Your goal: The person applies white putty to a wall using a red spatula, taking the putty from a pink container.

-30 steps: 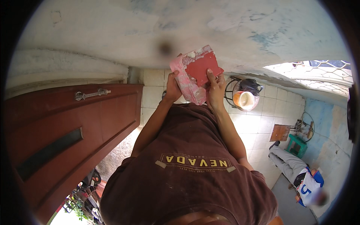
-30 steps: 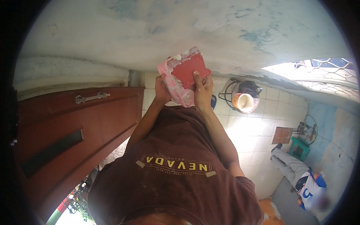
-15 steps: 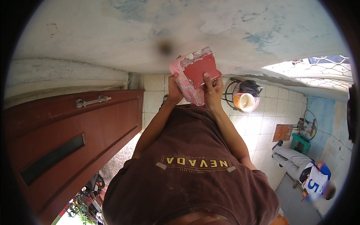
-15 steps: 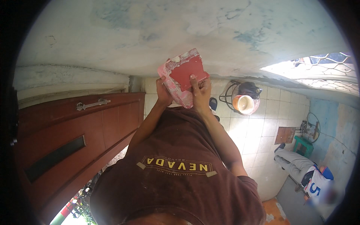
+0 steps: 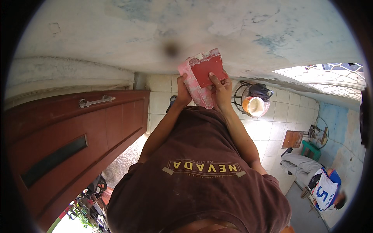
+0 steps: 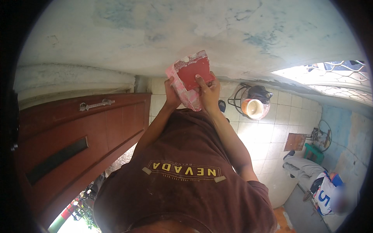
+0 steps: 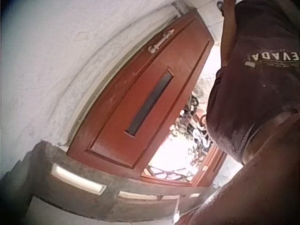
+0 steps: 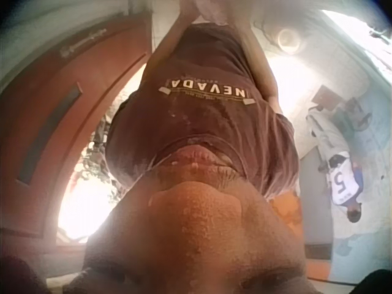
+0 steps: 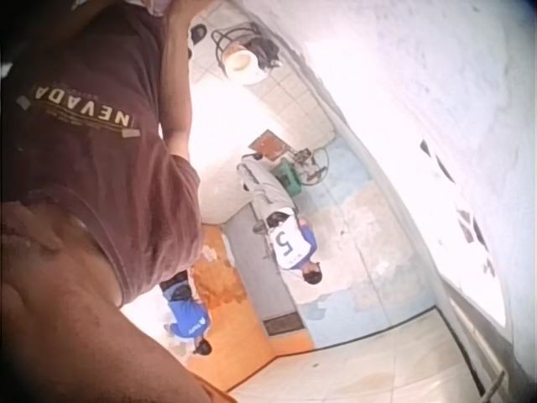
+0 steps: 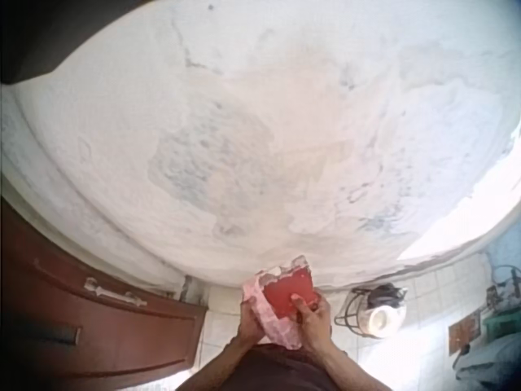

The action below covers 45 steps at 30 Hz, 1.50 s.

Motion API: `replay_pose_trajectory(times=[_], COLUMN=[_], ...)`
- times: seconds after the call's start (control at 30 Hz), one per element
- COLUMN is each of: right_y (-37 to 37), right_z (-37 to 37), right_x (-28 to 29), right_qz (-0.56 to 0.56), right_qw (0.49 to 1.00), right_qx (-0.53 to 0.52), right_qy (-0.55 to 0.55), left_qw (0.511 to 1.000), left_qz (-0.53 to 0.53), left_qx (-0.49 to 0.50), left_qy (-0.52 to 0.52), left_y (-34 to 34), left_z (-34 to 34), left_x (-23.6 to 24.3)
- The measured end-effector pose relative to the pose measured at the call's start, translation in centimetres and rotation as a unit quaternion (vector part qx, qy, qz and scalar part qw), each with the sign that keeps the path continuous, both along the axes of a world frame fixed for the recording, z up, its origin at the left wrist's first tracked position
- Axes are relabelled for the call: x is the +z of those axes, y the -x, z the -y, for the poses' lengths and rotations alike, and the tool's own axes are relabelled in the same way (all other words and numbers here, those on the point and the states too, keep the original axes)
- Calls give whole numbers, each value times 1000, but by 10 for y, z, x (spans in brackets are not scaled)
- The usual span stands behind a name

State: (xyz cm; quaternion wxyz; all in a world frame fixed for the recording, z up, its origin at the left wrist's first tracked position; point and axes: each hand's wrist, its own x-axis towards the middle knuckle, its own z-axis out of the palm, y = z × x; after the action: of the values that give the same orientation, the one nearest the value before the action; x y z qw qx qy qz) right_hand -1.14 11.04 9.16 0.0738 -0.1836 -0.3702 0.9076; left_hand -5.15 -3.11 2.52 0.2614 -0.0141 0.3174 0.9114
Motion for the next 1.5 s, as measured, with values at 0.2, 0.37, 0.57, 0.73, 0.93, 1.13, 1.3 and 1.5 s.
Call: replay_pose_trajectory(times=[0.2,0.37,0.57,0.73,0.93,1.13,1.3,1.5], right_y=[-2,-5,-11,-14,-11,-9,-10,-15], right_z=[3,2,-3,-5,-1,-3,1,-8], right_x=[1,0,-14,-14,-16,-8,-9,-18], right_qz=[-45,-60,-39,-30,-52,-56,-77,-40], right_qw=[997,998,994,985,998,992,997,980], right_qx=[-12,-16,-6,3,2,14,-13,5], right_qy=[55,-31,-106,-169,-36,114,23,-196], left_qw=[999,998,998,998,996,997,998,998], left_qz=[12,10,16,28,49,20,0,13], left_qx=[4,7,-3,-2,6,30,10,-4], left_qy=[45,65,58,57,72,75,61,63], left_y=[0,-1,-2,-3,-3,-2,-2,-2], left_z=[-6,-12,-15,-15,-11,-9,-7,-8], left_x=[0,3,-1,-4,-8,-8,-9,-5])
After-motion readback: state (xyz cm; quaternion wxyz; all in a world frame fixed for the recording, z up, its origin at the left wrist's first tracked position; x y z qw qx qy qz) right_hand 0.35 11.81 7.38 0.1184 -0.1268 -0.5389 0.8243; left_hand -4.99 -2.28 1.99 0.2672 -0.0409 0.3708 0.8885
